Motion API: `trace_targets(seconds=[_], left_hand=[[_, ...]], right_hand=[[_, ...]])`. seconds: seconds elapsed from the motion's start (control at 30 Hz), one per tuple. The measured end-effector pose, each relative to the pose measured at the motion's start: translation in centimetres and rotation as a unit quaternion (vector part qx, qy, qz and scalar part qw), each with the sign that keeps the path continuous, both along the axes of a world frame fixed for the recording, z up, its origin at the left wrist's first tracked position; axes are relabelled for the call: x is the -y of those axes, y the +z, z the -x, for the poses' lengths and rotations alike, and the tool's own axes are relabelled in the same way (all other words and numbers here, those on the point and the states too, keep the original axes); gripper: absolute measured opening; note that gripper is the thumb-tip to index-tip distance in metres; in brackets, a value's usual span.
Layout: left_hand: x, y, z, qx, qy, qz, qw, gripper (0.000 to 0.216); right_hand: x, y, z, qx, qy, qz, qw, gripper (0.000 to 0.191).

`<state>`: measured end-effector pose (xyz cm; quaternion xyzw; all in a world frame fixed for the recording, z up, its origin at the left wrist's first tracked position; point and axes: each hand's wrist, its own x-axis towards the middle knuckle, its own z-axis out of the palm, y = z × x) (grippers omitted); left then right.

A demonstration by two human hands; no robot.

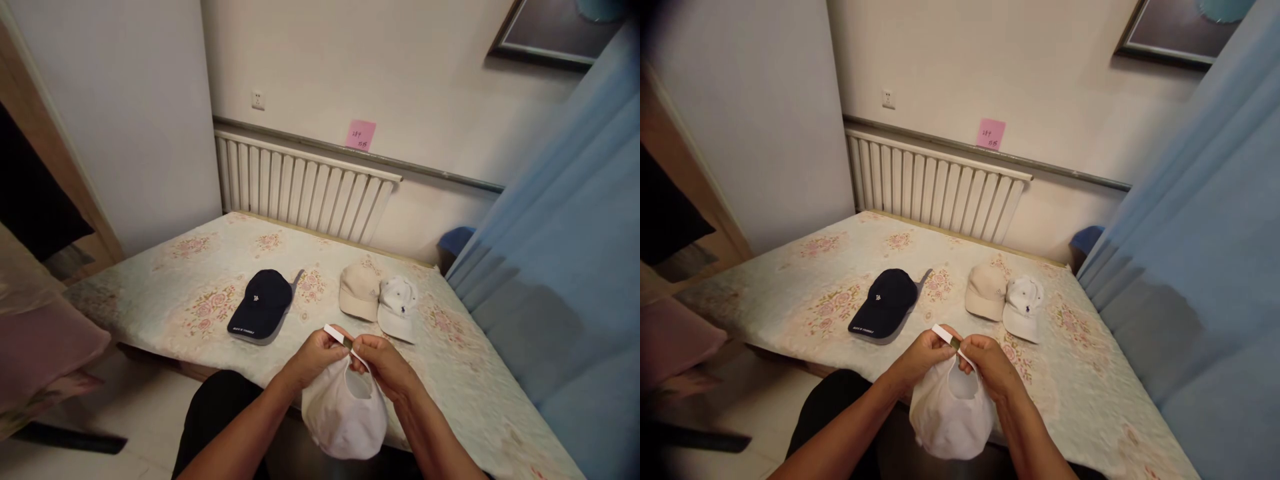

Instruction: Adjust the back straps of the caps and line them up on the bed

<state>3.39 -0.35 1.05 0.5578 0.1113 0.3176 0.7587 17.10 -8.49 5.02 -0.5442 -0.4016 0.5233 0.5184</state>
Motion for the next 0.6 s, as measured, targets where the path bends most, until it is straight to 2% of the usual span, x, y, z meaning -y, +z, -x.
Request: trace_targets(seconds=[0.27, 0.6], left_hand=[[-0.2, 0.4, 0.0, -0.048, 0.052, -0.103, 0.992, 0.019], [0.4, 1.3, 0.1, -0.115, 0.053, -0.141, 0.982, 0.023]], right_hand=[[0.2, 0.3, 0.4, 0.008, -0.012, -0.001, 1.000, 0.026], [0.5, -0.4, 0.1, 0.004, -0.007, 0.013, 1.000, 0.033]])
